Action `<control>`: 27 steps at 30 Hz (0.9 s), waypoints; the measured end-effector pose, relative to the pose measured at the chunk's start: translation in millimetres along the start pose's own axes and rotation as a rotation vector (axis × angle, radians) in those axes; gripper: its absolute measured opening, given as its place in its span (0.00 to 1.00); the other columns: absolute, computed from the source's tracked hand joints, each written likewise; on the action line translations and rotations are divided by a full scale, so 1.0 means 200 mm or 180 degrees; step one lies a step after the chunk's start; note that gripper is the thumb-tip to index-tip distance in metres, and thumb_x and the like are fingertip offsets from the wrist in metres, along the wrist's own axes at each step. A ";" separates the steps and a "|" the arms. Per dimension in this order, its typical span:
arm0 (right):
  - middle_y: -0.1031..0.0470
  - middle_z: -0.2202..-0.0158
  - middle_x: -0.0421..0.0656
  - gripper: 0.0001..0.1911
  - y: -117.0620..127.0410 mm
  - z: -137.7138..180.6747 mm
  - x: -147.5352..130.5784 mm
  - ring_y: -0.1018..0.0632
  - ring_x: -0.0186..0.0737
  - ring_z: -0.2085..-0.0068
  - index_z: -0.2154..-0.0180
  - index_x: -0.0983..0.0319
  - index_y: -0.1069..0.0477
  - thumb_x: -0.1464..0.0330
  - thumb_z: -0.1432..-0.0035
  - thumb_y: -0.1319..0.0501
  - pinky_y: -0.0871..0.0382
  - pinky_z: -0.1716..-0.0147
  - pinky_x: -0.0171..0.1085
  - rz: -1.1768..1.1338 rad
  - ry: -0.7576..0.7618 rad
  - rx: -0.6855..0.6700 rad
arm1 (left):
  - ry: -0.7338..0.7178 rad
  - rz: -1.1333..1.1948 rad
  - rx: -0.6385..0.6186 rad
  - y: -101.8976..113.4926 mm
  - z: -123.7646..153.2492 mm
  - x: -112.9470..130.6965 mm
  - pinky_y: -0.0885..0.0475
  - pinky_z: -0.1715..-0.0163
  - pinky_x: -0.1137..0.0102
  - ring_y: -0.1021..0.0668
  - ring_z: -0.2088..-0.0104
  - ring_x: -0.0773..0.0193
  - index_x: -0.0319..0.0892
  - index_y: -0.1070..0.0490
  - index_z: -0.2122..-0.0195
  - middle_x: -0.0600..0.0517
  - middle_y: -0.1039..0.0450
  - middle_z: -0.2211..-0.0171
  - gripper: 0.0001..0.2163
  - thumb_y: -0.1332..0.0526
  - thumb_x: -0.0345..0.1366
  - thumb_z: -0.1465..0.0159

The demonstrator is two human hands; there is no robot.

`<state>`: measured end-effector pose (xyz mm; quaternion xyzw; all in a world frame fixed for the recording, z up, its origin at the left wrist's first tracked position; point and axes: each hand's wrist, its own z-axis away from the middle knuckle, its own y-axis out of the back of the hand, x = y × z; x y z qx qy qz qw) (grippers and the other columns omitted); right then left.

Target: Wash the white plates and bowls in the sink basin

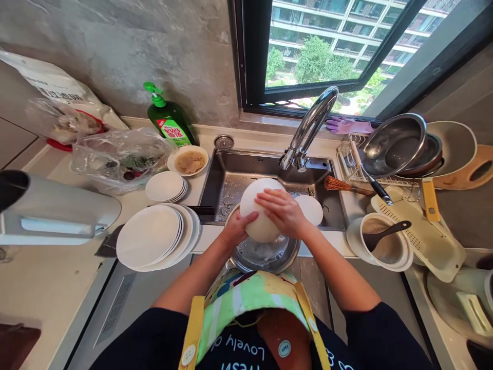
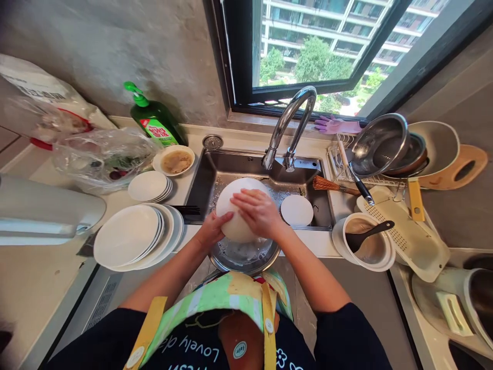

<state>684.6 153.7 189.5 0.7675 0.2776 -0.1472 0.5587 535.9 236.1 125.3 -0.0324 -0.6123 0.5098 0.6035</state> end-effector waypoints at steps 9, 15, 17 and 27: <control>0.41 0.39 0.49 0.26 -0.06 -0.13 0.23 0.39 0.42 0.38 0.40 0.66 0.42 0.63 0.35 0.58 0.44 0.40 0.45 0.0008 -0.1578 -0.0448 | 0.0063 -0.0444 -0.0221 0.03 0.04 -0.03 0.28 0.60 0.62 0.22 0.62 0.54 0.35 0.25 0.59 0.43 0.22 0.62 0.19 0.31 0.37 0.50; 0.48 0.36 0.50 0.28 -0.10 -0.07 0.02 0.47 0.44 0.35 0.38 0.68 0.47 0.64 0.36 0.54 0.53 0.37 0.46 0.0434 -0.1061 -0.0312 | 0.0190 -0.0588 -0.0104 0.02 0.08 -0.01 0.28 0.61 0.62 0.22 0.63 0.54 0.35 0.25 0.57 0.44 0.22 0.63 0.20 0.30 0.38 0.52; 0.48 0.35 0.47 0.27 -0.12 -0.06 -0.07 0.48 0.42 0.35 0.38 0.65 0.47 0.65 0.36 0.54 0.56 0.36 0.46 0.0557 -0.0714 -0.0293 | 0.0134 -0.0608 -0.0050 0.03 0.09 -0.01 0.28 0.60 0.63 0.22 0.62 0.55 0.36 0.26 0.55 0.45 0.22 0.62 0.22 0.31 0.38 0.52; 0.29 0.48 0.52 0.21 -0.37 0.27 0.26 0.29 0.46 0.47 0.47 0.64 0.34 0.69 0.42 0.47 0.36 0.48 0.46 0.0329 -0.1918 -0.0761 | 0.0143 -0.0841 0.0498 0.15 0.22 0.07 0.28 0.59 0.60 0.22 0.60 0.50 0.34 0.26 0.57 0.43 0.22 0.62 0.22 0.31 0.42 0.52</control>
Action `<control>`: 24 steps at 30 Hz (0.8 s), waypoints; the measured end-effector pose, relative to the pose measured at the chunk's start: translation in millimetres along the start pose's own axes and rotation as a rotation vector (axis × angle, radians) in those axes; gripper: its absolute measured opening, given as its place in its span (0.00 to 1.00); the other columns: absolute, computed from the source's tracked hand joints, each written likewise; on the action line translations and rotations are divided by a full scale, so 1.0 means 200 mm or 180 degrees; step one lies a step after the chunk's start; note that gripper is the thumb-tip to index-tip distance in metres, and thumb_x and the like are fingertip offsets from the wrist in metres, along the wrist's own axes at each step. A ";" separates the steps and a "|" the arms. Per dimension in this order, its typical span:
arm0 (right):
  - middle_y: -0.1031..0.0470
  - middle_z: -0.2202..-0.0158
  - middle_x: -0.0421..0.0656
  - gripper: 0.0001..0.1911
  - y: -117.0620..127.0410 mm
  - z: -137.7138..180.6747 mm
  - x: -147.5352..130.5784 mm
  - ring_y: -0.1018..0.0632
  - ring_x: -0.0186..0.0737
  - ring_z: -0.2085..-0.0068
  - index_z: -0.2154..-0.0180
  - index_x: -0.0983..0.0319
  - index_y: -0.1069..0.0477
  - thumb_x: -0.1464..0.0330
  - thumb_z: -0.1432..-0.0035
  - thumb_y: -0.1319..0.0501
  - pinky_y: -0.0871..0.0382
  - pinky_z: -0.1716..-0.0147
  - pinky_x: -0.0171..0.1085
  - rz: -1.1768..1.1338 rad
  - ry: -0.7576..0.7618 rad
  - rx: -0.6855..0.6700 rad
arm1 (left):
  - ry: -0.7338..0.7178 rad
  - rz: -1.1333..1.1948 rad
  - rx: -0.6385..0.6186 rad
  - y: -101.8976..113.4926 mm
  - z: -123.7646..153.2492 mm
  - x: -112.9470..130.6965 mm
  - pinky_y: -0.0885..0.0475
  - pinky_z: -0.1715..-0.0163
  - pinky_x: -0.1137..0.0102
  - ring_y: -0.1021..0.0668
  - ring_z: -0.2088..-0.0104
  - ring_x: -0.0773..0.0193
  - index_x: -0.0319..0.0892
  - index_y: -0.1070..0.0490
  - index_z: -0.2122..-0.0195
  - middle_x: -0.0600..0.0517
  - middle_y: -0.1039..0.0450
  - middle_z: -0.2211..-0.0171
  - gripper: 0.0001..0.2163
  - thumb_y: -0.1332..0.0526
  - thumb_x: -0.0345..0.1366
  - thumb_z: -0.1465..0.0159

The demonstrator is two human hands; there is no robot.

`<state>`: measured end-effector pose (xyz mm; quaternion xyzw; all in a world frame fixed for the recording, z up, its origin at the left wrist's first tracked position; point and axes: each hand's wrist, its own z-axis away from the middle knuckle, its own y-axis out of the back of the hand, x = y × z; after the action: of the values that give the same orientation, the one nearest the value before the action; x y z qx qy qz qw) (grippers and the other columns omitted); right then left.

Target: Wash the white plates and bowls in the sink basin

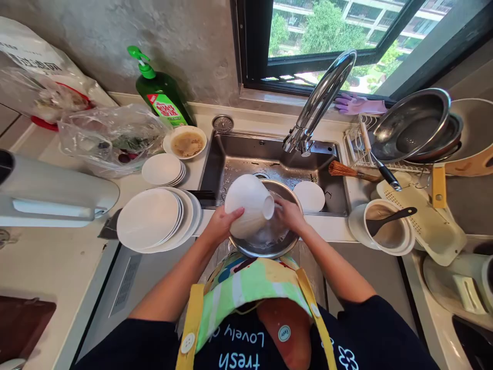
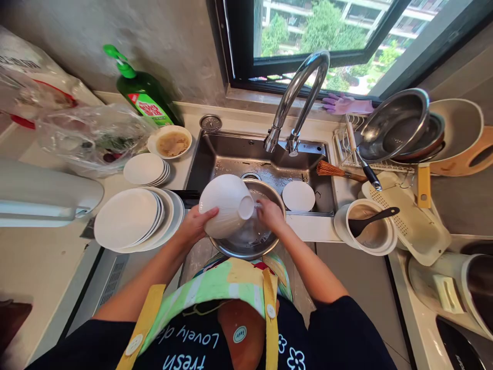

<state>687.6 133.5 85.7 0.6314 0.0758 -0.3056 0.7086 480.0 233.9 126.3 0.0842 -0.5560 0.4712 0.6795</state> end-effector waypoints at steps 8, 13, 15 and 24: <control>0.41 0.39 0.56 0.30 -0.30 0.08 0.01 0.45 0.65 0.38 0.47 0.62 0.33 0.64 0.53 0.35 0.51 0.42 0.59 0.0838 0.0423 -0.0781 | 0.0029 -0.0066 0.0258 0.01 0.01 0.00 0.28 0.58 0.59 0.23 0.58 0.49 0.34 0.25 0.59 0.42 0.22 0.62 0.24 0.30 0.43 0.53; 0.36 0.42 0.52 0.26 -0.23 -0.04 0.08 0.36 0.47 0.42 0.47 0.64 0.34 0.78 0.49 0.49 0.46 0.43 0.49 0.0150 0.0439 -0.0162 | 0.0069 -0.0102 0.0207 0.01 0.03 -0.04 0.28 0.60 0.60 0.22 0.61 0.51 0.35 0.25 0.59 0.43 0.22 0.63 0.23 0.31 0.44 0.53; 0.28 0.51 0.48 0.24 -0.16 -0.06 0.06 0.28 0.43 0.50 0.51 0.64 0.33 0.77 0.50 0.49 0.38 0.49 0.44 -0.0326 0.0234 0.0015 | 0.0025 -0.0183 0.0160 0.02 0.03 -0.07 0.28 0.60 0.61 0.22 0.62 0.52 0.35 0.25 0.59 0.44 0.22 0.63 0.22 0.31 0.44 0.51; 0.30 0.48 0.45 0.28 0.19 0.16 -0.30 0.30 0.44 0.48 0.47 0.59 0.36 0.73 0.52 0.46 0.35 0.49 0.43 -0.1059 0.1046 0.1119 | -0.0041 -0.0330 -0.0089 -0.04 -0.02 -0.11 0.28 0.64 0.65 0.22 0.66 0.56 0.36 0.25 0.59 0.46 0.22 0.64 0.20 0.32 0.42 0.50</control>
<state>650.9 123.4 153.5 0.7645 0.2379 -0.3196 0.5067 489.4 219.3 109.3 0.1064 -0.5618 0.4270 0.7006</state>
